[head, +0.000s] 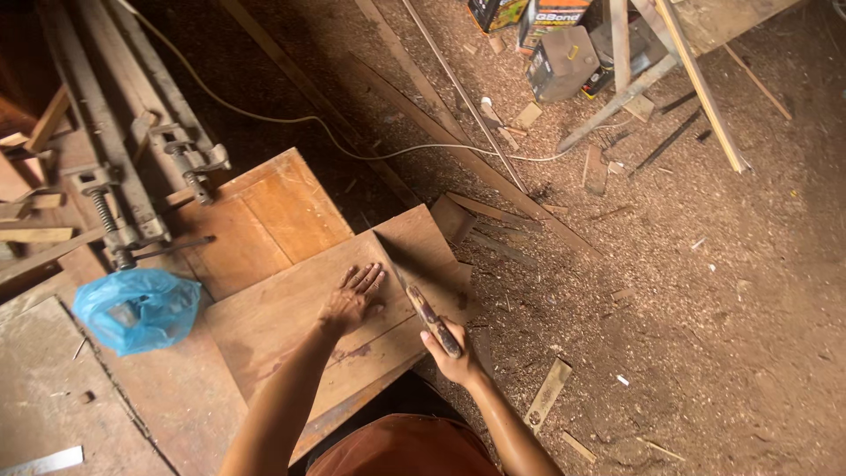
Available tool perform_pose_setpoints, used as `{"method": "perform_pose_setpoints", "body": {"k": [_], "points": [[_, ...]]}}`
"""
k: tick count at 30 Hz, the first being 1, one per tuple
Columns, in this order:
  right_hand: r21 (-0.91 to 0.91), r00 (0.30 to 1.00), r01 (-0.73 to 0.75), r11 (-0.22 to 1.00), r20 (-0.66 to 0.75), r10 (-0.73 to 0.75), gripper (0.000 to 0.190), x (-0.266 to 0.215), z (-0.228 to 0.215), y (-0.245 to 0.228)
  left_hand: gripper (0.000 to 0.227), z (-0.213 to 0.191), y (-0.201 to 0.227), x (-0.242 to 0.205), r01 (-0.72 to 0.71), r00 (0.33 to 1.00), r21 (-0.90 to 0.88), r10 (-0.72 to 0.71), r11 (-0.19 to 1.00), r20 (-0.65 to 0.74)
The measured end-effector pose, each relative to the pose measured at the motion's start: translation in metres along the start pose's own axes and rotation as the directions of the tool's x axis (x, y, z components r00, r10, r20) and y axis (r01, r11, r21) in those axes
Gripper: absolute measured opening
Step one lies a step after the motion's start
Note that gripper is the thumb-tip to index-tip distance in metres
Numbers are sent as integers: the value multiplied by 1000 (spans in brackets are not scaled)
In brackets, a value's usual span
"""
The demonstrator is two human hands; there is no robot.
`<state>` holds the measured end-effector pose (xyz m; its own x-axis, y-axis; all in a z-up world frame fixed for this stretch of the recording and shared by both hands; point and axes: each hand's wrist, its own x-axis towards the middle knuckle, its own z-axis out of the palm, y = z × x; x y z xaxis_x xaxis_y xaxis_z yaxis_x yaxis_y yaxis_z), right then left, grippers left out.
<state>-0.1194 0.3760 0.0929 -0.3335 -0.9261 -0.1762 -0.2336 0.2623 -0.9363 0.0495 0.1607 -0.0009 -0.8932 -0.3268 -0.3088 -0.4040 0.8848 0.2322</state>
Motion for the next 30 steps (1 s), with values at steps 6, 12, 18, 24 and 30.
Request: {"method": "perform_pose_setpoints", "body": {"k": [6,12,18,24,30], "points": [[11,1000,5,1000,-23,-5,23,-11,-10,-15,83,-52,2,16,24,983,136,-48,990,177],[30,999,-28,999,-35,29,21,-10,-9,-21,91,-57,-20,20,593,805,61,-591,803,-40],[40,998,13,999,-55,-11,20,-10,-6,-27,90,-30,-12,7,34,999,8,-34,999,11],[28,995,37,999,-90,-35,20,-12,-2,-24,93,-49,-5,13,629,777,-14,-629,777,0],[17,999,-1,1000,-40,2,27,-11,2,10,90,6,-2,26,-22,992,-94,10,995,-129]]}}
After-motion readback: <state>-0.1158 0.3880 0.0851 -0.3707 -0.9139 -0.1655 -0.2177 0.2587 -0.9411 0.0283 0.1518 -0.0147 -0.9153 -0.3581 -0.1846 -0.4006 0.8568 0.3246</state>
